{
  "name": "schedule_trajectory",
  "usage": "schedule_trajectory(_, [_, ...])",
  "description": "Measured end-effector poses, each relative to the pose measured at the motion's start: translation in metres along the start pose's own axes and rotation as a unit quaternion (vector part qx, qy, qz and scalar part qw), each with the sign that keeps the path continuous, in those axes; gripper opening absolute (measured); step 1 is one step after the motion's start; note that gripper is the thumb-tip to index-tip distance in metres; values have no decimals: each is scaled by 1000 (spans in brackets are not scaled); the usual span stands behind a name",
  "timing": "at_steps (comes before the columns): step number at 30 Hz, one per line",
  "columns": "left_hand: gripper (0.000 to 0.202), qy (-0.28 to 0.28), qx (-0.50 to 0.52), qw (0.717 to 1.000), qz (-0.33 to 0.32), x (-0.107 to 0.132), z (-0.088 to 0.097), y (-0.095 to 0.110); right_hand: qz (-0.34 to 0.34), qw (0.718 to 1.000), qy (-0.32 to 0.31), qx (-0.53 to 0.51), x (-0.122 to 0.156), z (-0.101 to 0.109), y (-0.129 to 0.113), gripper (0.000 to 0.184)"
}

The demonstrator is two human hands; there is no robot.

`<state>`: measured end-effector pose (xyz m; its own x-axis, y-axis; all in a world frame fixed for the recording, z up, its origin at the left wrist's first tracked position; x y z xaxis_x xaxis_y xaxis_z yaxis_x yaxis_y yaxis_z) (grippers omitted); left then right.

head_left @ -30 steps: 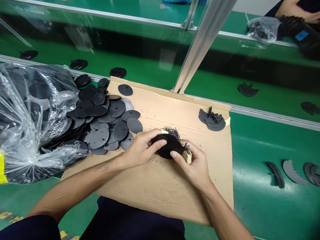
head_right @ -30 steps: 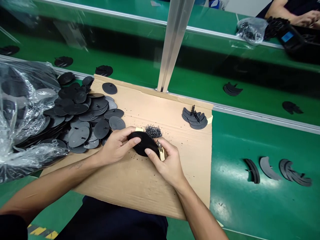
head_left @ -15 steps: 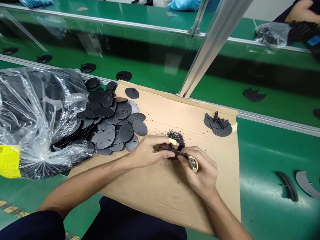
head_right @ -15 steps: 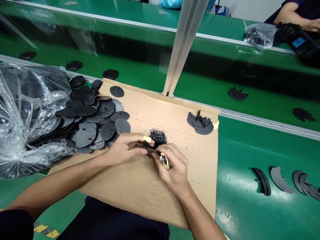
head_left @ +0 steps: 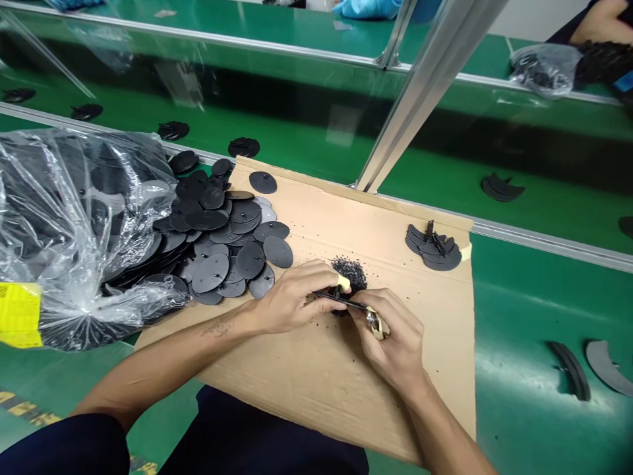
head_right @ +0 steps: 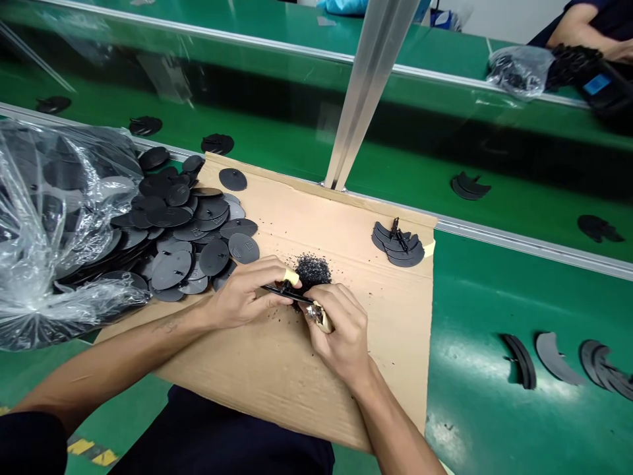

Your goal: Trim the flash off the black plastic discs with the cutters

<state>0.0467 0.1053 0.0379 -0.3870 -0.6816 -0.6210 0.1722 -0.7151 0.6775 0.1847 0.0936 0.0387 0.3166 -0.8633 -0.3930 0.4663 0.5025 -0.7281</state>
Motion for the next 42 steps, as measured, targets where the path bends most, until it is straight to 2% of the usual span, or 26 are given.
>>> schedule_trajectory(9, [28,5,3,1000,-18,1,2,-1,13,1000,-3,13,2,0,-4,21])
schedule_trajectory(15, [20,61,-17,997,-43,5,8,4,13,1000,-15,3,3,-2,-5,21])
schedule_trajectory(21, [18,61,2,997,-53,6,7,6,28,999,-23,16,4,-3,-5,25])
schedule_trajectory(26, [16,89,-6,994,-65,8,10,10,25,999,-37,3,3,-5,-5,21])
schedule_trajectory(35, [24,44,18,998,-32,5,4,5,5,1000,-3,-23,1,1,-2,17])
schedule_trajectory(38, [18,41,18,999,-23,6,2,2,-11,999,6,-36,-2,4,0,19])
schedule_trajectory(42, [24,42,8,999,-20,8,2,0,-12,998,20,-52,-3,8,-1,21])
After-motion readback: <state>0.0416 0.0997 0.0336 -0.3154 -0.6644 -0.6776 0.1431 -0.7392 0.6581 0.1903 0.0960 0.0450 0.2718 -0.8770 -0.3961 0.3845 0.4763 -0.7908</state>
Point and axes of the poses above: each hand's wrist, its own x-axis away from the middle knuckle, its own z-axis out of the back of the hand, y = z × x, the point moved 9 cm from there along -x, towards the middle knuckle, and after that the axes turned 8 degrees about -z, right-handed, at the moved point
